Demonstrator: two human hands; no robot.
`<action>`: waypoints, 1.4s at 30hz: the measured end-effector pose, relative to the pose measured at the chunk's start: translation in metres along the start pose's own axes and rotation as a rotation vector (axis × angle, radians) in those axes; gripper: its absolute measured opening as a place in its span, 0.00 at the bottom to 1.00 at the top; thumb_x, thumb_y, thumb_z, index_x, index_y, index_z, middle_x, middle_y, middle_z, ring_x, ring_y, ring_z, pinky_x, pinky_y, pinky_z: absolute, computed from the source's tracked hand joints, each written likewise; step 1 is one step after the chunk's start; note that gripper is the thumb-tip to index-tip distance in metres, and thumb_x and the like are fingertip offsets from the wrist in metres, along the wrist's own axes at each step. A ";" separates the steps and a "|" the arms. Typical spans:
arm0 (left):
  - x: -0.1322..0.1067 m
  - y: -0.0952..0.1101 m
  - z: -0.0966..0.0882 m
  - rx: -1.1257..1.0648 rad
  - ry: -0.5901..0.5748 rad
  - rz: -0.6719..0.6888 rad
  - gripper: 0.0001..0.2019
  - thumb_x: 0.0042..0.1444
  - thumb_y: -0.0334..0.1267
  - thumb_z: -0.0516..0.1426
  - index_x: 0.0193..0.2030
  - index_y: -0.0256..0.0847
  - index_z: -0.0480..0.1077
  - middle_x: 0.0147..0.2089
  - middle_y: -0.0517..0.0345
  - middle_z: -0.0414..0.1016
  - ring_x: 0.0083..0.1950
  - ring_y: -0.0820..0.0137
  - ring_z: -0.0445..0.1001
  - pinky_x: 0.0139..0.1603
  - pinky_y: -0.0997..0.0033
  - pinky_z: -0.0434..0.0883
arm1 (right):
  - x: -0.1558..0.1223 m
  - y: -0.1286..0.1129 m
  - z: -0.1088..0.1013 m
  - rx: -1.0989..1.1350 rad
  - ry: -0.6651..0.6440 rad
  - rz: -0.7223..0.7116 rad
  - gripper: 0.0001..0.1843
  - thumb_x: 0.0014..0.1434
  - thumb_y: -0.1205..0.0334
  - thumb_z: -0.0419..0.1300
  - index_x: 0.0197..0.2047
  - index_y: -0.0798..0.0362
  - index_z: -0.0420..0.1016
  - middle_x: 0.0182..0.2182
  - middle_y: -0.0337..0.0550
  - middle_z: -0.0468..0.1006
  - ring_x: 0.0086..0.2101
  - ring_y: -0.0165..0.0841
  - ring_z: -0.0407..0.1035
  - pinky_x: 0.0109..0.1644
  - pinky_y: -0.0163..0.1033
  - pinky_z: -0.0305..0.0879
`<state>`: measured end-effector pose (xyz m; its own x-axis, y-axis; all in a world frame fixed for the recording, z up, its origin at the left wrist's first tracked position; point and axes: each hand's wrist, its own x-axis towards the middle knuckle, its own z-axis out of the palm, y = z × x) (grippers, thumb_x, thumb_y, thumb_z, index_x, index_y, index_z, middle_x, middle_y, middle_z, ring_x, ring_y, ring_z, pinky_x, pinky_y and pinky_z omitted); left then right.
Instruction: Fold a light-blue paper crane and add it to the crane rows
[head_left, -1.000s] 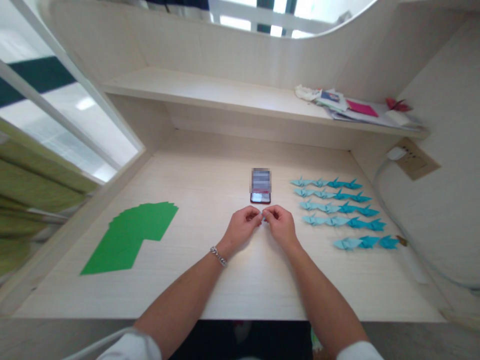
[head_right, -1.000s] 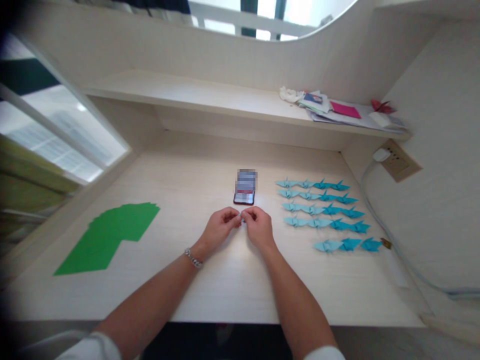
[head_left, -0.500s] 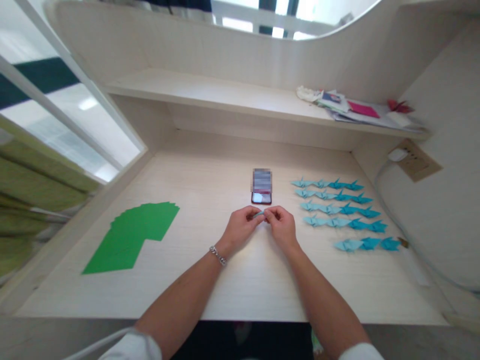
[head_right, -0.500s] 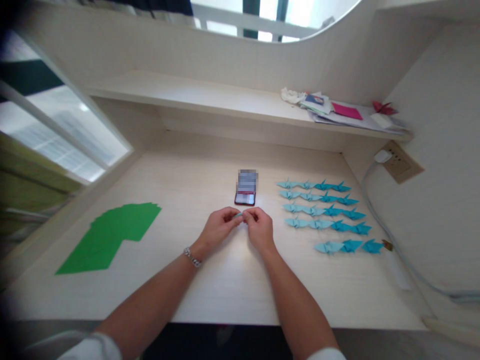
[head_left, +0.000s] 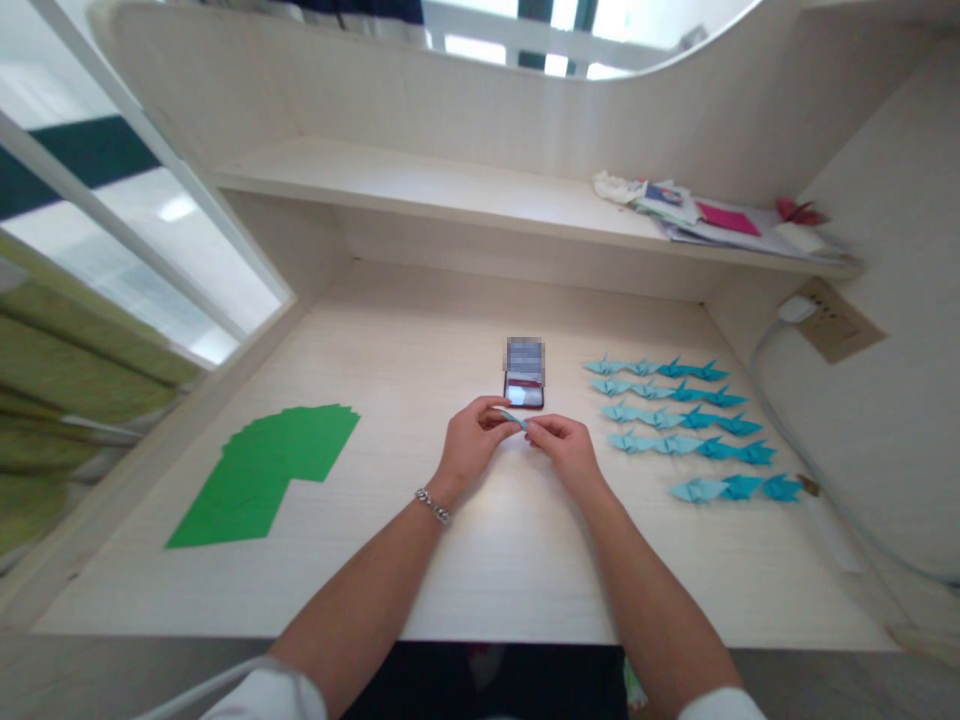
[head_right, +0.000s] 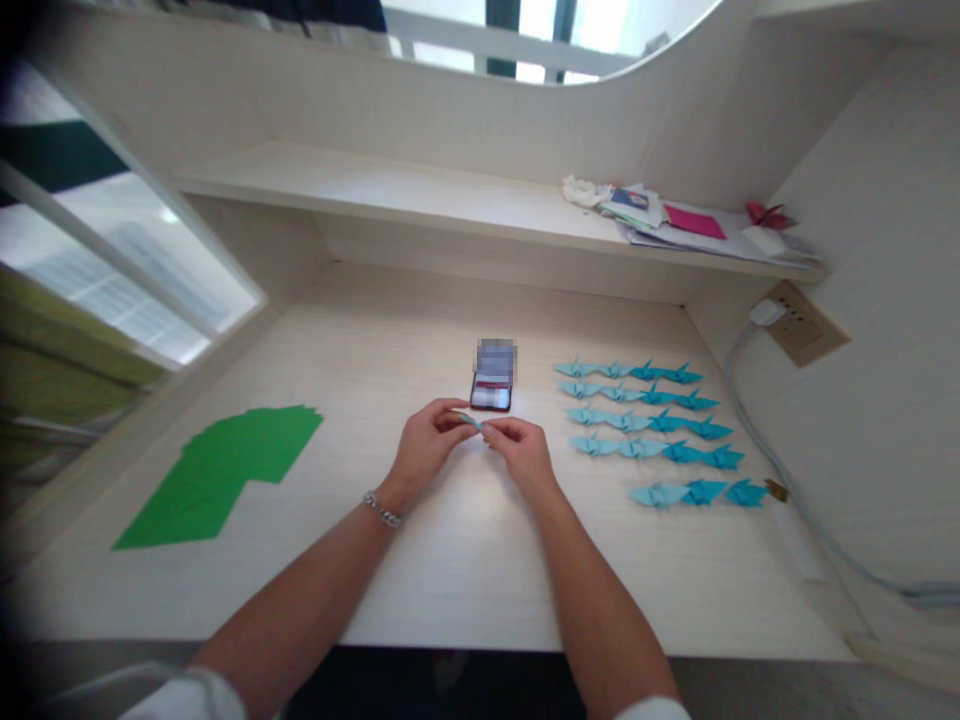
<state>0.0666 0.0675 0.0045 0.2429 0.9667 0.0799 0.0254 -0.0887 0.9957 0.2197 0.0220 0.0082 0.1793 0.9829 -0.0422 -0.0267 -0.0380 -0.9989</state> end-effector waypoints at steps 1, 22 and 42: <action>0.000 -0.001 0.001 -0.039 0.013 -0.012 0.20 0.43 0.39 0.65 0.45 0.38 0.70 0.34 0.54 0.78 0.35 0.67 0.76 0.37 0.68 0.71 | 0.000 0.000 0.000 0.019 -0.005 -0.004 0.14 0.46 0.54 0.66 0.34 0.53 0.80 0.28 0.43 0.80 0.30 0.34 0.72 0.38 0.40 0.67; -0.002 -0.001 0.005 -0.171 -0.100 0.053 0.11 0.46 0.39 0.63 0.36 0.36 0.75 0.41 0.49 0.78 0.43 0.65 0.75 0.48 0.62 0.70 | 0.000 0.001 0.001 0.097 -0.034 -0.147 0.14 0.46 0.59 0.67 0.38 0.50 0.80 0.42 0.46 0.79 0.46 0.41 0.71 0.55 0.48 0.62; -0.002 0.002 0.003 -0.123 -0.048 0.026 0.10 0.47 0.39 0.63 0.35 0.36 0.76 0.37 0.50 0.78 0.38 0.67 0.75 0.44 0.66 0.71 | -0.002 0.004 0.007 0.186 0.051 -0.029 0.11 0.44 0.61 0.67 0.34 0.53 0.79 0.32 0.43 0.80 0.32 0.34 0.72 0.42 0.42 0.68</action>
<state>0.0689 0.0651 0.0064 0.2883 0.9516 0.1065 -0.0998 -0.0808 0.9917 0.2127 0.0215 0.0045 0.2321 0.9725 -0.0189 -0.2014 0.0290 -0.9791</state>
